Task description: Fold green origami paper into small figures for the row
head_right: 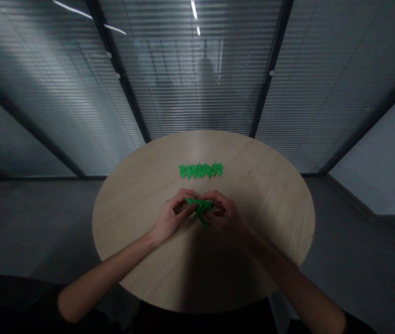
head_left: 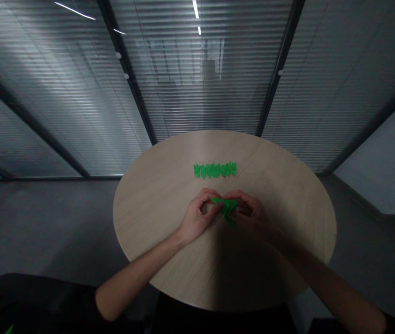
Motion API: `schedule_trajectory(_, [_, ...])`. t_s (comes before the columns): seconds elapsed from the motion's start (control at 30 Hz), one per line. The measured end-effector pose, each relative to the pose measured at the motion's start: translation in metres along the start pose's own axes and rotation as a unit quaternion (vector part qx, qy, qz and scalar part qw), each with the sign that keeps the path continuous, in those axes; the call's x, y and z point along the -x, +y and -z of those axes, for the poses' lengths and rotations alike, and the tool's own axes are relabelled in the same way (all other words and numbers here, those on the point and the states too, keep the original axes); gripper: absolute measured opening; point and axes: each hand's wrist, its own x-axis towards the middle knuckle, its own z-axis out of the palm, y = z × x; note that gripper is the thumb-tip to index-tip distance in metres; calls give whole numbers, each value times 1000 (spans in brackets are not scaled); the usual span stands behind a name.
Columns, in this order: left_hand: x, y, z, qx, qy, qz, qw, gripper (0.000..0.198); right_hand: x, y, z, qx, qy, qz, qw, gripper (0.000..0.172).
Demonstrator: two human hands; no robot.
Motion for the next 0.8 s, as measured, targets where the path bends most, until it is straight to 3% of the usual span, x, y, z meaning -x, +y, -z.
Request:
schedule_trajectory(0.17, [2,8,-3,-63,35,-41,997,4,0,0,-4,59,39,36,997,28])
schedule_trajectory(0.43, [9,4,3,-101,87,-85,987,24,0,-2,-7,116,66,36,990,16])
schedule_trajectory(0.63, [8,20,11,-120,-29,-130,984,23,-1,-2,-6,131,78,44,987,16])
schedule_trajectory(0.73, [7,25,8,-98,-39,-128,986,28,-1,-1,-6,135,78,55,986,17])
schedule_trajectory(0.8, [6,24,5,-91,-24,-113,989,22,-1,0,-5,148,73,65,984,18])
